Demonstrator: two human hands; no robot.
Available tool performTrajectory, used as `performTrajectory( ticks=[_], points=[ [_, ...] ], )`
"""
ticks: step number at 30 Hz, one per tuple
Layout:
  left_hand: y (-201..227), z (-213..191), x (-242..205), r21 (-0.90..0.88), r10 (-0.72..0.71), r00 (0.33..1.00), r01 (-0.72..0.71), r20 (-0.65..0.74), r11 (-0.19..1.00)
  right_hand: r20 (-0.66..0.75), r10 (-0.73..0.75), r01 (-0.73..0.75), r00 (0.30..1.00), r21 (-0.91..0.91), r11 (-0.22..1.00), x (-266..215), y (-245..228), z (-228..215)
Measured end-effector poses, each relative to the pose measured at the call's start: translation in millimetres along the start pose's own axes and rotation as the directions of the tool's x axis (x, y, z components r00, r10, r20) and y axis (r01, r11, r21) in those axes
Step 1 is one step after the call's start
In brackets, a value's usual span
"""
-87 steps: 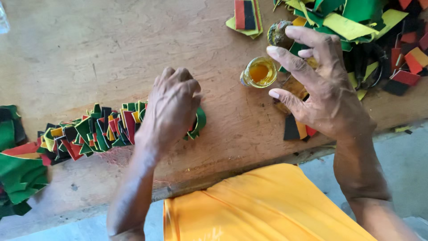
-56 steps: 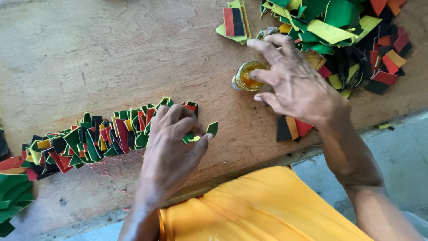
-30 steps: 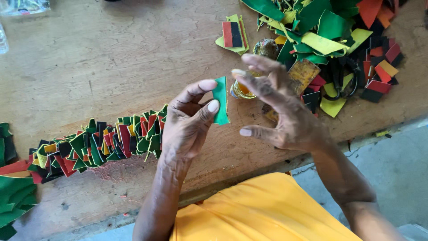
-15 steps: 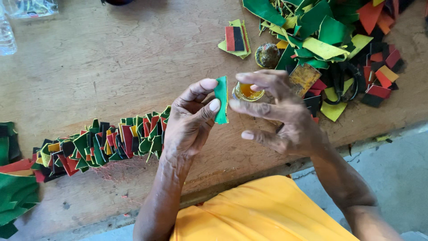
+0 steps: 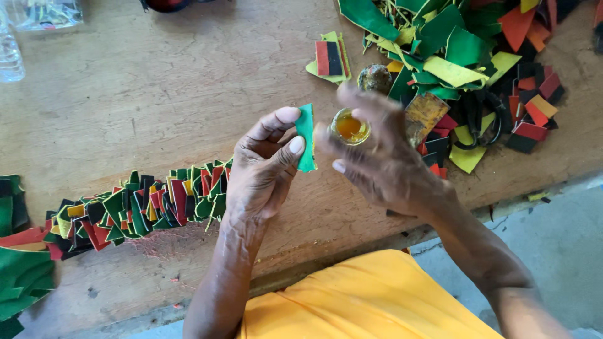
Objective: The person repeatedly picks small colored felt pieces from a pile, applies a yellow adhesive from a small jar to one piece, and presses another piece onto it to form a layered unit. The finished units are placed in a growing stack on the table. The process is repeated continuously with different color combinations.
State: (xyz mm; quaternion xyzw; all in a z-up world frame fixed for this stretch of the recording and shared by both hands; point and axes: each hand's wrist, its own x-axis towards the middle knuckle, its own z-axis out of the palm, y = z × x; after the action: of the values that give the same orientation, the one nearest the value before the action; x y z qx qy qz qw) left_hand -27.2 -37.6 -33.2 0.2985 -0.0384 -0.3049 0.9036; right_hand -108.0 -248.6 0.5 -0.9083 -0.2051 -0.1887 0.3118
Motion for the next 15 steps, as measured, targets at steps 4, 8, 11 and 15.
performTrajectory(
  ticks=[4,8,11,15],
  points=[
    [2.1,1.2,0.1,-0.026,0.011,1.0,-0.011,0.007,1.0,-0.058,-0.076,0.072,0.995,-0.072,0.995,4.5,-7.4,-3.1],
    [-0.4,4.1,1.5,-0.011,-0.016,1.0,0.016,0.014,1.0,-0.088,-0.046,0.05,0.995,0.046,0.998,6.8,-2.1,1.2],
    [1.2,3.7,2.7,-0.017,0.0,1.0,0.0,0.01,1.0,-0.058,-0.137,0.135,0.989,-0.036,0.99,2.3,1.0,5.1],
    [2.8,-0.7,1.8,-0.023,0.023,1.0,-0.023,0.005,0.999,-0.072,-0.155,0.145,0.985,-0.122,0.982,-10.6,0.7,5.7]
  ],
)
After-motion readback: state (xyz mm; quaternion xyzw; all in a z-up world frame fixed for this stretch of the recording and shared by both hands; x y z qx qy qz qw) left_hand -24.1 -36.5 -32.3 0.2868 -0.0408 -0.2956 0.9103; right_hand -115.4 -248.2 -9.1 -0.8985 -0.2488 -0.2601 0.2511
